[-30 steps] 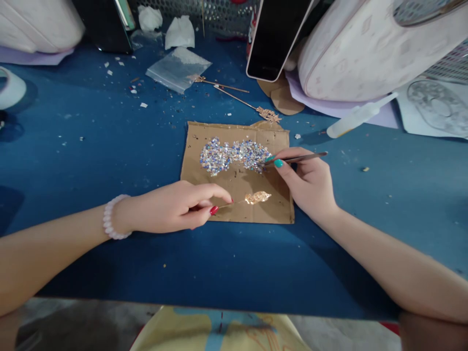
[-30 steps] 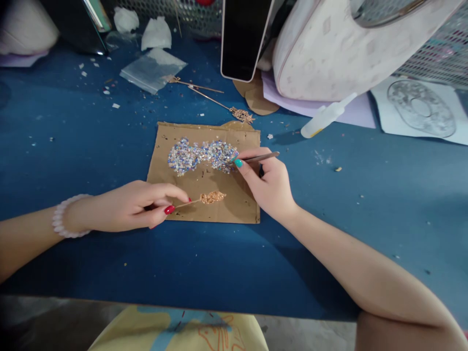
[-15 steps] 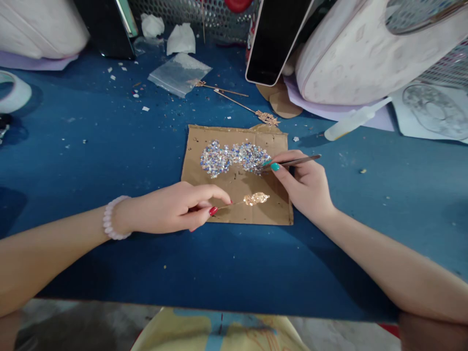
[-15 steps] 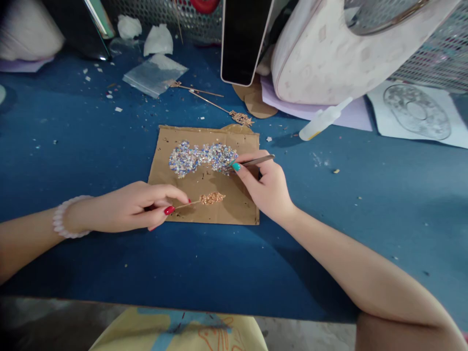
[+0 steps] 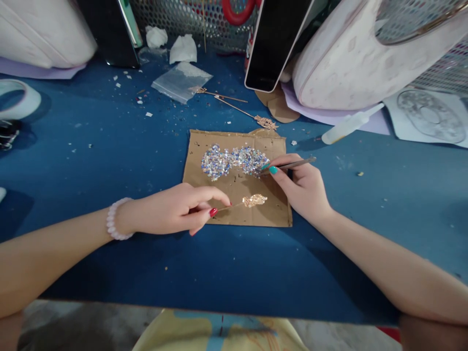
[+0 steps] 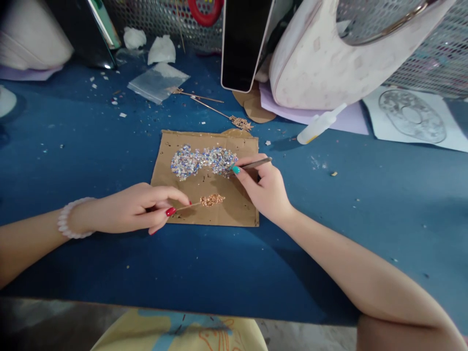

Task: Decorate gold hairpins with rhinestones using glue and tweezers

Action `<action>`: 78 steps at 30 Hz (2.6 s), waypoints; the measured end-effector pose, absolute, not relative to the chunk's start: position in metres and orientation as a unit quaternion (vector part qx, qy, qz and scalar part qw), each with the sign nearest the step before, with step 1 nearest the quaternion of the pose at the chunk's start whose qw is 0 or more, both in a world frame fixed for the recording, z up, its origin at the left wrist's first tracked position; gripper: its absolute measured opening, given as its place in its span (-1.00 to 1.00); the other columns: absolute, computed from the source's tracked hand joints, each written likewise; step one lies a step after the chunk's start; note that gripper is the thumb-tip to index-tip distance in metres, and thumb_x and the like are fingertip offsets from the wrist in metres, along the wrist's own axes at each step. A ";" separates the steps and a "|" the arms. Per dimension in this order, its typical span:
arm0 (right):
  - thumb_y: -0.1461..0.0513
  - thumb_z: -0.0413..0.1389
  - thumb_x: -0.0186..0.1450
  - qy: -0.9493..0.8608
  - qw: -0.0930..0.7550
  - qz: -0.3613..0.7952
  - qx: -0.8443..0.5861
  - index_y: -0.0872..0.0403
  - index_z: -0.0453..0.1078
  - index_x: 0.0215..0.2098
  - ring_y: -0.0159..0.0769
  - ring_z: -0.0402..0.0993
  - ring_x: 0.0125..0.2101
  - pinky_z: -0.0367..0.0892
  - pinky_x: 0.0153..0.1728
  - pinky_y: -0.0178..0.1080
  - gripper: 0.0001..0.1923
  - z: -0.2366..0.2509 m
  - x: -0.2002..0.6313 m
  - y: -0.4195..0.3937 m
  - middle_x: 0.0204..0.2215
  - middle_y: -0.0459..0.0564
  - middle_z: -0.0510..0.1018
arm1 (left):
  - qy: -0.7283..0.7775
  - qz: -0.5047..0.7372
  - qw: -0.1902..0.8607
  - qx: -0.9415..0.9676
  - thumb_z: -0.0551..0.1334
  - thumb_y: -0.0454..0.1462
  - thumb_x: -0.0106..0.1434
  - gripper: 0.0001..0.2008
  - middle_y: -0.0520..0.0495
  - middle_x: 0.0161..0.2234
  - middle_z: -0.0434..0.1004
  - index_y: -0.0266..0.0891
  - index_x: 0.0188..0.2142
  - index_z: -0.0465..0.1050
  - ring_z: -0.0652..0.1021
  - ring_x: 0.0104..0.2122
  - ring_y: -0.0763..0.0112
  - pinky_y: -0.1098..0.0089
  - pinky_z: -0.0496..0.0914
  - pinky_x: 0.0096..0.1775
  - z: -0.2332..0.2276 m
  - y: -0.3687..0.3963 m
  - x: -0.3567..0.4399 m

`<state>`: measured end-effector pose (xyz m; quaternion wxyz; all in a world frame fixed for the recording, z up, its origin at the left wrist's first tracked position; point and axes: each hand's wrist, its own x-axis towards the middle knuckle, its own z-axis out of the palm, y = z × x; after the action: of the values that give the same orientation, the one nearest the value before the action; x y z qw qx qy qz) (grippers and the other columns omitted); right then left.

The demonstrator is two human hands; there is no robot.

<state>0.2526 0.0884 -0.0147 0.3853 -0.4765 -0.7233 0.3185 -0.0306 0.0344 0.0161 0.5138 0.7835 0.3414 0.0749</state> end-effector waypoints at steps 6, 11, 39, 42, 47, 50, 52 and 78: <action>0.20 0.15 0.31 -0.724 0.383 0.314 -0.481 0.07 0.52 -0.27 -0.29 0.50 -0.29 0.36 -0.35 -0.23 -0.87 -0.014 0.251 0.088 -0.33 -0.02 0.59 | 0.340 0.079 0.516 0.782 -0.01 -0.33 0.42 -0.62 0.17 -0.58 0.54 -0.20 0.19 0.27 0.47 -0.63 0.57 0.59 0.29 -0.50 0.015 0.035 -0.030; 0.19 0.15 0.30 -0.718 0.376 0.320 -0.490 0.07 0.51 -0.27 -0.28 0.48 -0.29 0.35 -0.33 -0.21 -0.87 -0.013 0.251 0.087 -0.36 -0.02 0.57 | 0.339 0.077 0.522 0.779 -0.01 -0.35 0.40 -0.61 0.21 -0.58 0.54 -0.17 0.19 0.27 0.50 -0.60 0.59 0.62 0.29 -0.47 0.015 0.036 -0.030; 0.18 0.16 0.32 -0.730 0.376 0.331 -0.464 0.05 0.52 -0.25 -0.30 0.52 -0.31 0.42 -0.32 -0.21 -0.87 -0.016 0.252 0.088 -0.28 -0.01 0.61 | 0.460 -0.047 0.509 0.726 0.01 -0.23 0.44 -0.76 0.15 -0.54 0.58 -0.20 -0.06 0.40 0.34 -0.75 0.63 0.58 0.22 -0.63 0.036 0.037 -0.025; 0.19 0.17 0.32 -0.744 0.390 0.310 -0.445 0.02 0.53 -0.26 -0.25 0.53 -0.24 0.44 -0.23 -0.15 -0.90 -0.017 0.253 0.088 -0.30 -0.01 0.61 | 0.464 -0.041 0.503 0.728 0.02 -0.25 0.44 -0.78 0.17 -0.54 0.58 -0.19 -0.08 0.41 0.34 -0.73 0.64 0.59 0.21 -0.61 0.038 0.037 -0.025; 0.29 0.18 0.33 -0.799 0.402 0.263 -0.361 -0.02 0.53 -0.27 -0.21 0.52 -0.15 0.42 -0.10 -0.07 -0.90 -0.017 0.254 0.086 -0.33 -0.03 0.61 | 0.437 -0.027 0.498 0.749 0.02 -0.23 0.45 -0.79 0.21 -0.56 0.58 -0.16 -0.07 0.40 0.33 -0.74 0.66 0.59 0.18 -0.61 0.030 0.037 -0.029; 0.36 0.15 0.33 -0.828 0.395 0.262 -0.300 -0.03 0.51 -0.27 -0.24 0.51 -0.17 0.43 -0.12 -0.10 -0.84 -0.016 0.254 0.084 -0.36 -0.07 0.62 | 0.429 -0.021 0.488 0.759 0.03 -0.21 0.46 -0.79 0.22 -0.57 0.57 -0.15 -0.06 0.40 0.34 -0.71 0.65 0.59 0.18 -0.60 0.024 0.037 -0.031; 0.38 0.14 0.33 -0.835 0.392 0.260 -0.285 -0.03 0.51 -0.27 -0.25 0.51 -0.19 0.43 -0.12 -0.10 -0.82 -0.016 0.254 0.084 -0.37 -0.08 0.63 | 0.426 -0.017 0.485 0.763 0.03 -0.21 0.46 -0.79 0.21 -0.57 0.56 -0.14 -0.05 0.40 0.35 -0.69 0.63 0.58 0.18 -0.59 0.023 0.037 -0.032; 0.33 0.13 0.31 -0.807 0.357 0.251 -0.397 -0.04 0.54 -0.31 -0.14 0.55 -0.17 0.42 -0.07 0.03 -0.83 -0.015 0.252 0.083 -0.35 -0.03 0.64 | 0.437 -0.054 0.529 0.726 0.02 -0.21 0.44 -0.73 0.12 -0.54 0.56 -0.20 -0.02 0.43 0.35 -0.74 0.61 0.58 0.21 -0.63 0.035 0.041 -0.027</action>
<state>0.2518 0.0826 -0.0153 0.3573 -0.3973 -0.8071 0.2513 -0.0269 0.0410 0.0351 0.5287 0.7256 0.4373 -0.0537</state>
